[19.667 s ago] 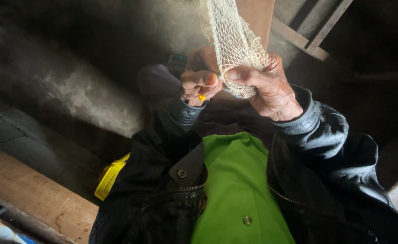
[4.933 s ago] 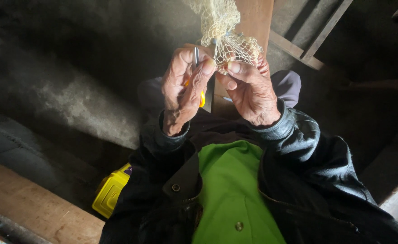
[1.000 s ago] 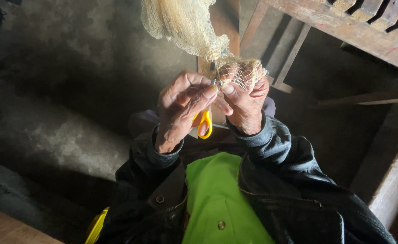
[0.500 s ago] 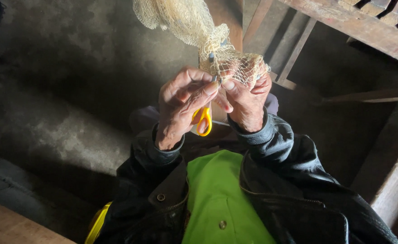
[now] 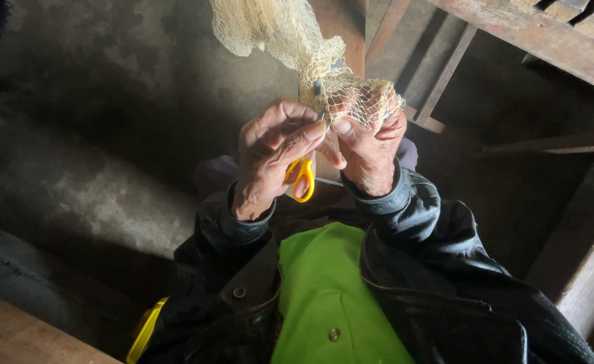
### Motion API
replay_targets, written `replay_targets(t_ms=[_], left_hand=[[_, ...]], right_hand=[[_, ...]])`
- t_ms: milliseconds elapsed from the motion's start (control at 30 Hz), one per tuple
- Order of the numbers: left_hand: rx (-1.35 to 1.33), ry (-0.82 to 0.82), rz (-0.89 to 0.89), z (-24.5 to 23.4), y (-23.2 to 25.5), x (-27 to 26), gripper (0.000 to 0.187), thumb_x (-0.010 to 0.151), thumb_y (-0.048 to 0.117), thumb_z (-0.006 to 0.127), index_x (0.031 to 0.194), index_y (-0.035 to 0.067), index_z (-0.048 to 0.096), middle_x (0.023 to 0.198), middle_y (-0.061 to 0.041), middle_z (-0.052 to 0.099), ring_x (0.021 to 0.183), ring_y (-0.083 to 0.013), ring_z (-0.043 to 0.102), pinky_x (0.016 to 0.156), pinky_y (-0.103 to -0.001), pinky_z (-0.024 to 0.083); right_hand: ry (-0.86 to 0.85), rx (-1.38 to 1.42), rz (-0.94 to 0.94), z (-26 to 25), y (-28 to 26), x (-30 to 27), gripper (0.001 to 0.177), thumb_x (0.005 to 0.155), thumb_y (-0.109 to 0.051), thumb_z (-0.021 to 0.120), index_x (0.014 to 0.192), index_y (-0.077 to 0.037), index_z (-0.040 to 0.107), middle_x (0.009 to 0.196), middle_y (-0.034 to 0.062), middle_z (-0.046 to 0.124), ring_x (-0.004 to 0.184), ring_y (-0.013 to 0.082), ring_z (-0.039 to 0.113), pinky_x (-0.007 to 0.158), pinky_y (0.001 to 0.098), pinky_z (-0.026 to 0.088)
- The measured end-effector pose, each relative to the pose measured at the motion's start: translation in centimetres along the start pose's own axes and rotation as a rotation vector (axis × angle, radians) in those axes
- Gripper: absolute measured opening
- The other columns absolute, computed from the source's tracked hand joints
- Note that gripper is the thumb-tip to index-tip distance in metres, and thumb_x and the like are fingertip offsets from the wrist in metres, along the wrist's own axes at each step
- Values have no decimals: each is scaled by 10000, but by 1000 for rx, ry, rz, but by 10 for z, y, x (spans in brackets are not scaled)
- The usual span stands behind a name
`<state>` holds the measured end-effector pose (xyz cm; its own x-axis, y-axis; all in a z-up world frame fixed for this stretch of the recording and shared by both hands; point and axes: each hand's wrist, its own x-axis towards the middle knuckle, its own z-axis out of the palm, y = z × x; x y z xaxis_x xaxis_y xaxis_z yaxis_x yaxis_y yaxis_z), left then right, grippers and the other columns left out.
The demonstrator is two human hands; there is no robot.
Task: Using a netting needle to repair or weave the mesh of a fishing net.
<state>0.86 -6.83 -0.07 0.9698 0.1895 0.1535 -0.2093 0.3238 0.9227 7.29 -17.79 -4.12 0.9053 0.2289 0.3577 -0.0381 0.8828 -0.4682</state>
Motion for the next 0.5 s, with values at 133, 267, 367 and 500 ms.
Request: replay_targets(t_ms=[133,267,367,500], left_hand=[[-67,-30,-8,-2,-3,0,148,994,91,692,1100,-8,664,839,-210,733,426,-192,670,380,-229,524],[-163,-43,-42,1,-3,-3,130,992,65,664,1085,-27,657,815,-248,722,402,-216,660,362,-243,509],[-224,-40,-87,6,6,-8,128,998,55,637,1079,-43,649,790,-276,705,385,-234,646,358,-247,496],[-253,-5,-67,9,0,-9,118,1002,45,618,1073,-45,646,754,-260,692,383,-222,639,347,-240,479]], right_hand=[[27,-30,-11,8,-3,-1,350,877,182,669,805,-94,467,892,234,680,734,340,770,303,212,506],[0,-30,-37,-18,3,0,356,850,197,674,787,-82,462,860,256,651,709,359,754,290,250,510],[-27,-60,-83,-32,7,-1,373,836,194,689,766,-86,452,828,257,635,690,354,742,291,267,515],[-23,-148,-164,-35,7,-2,385,808,194,728,773,-79,459,823,253,643,682,326,736,322,289,560]])
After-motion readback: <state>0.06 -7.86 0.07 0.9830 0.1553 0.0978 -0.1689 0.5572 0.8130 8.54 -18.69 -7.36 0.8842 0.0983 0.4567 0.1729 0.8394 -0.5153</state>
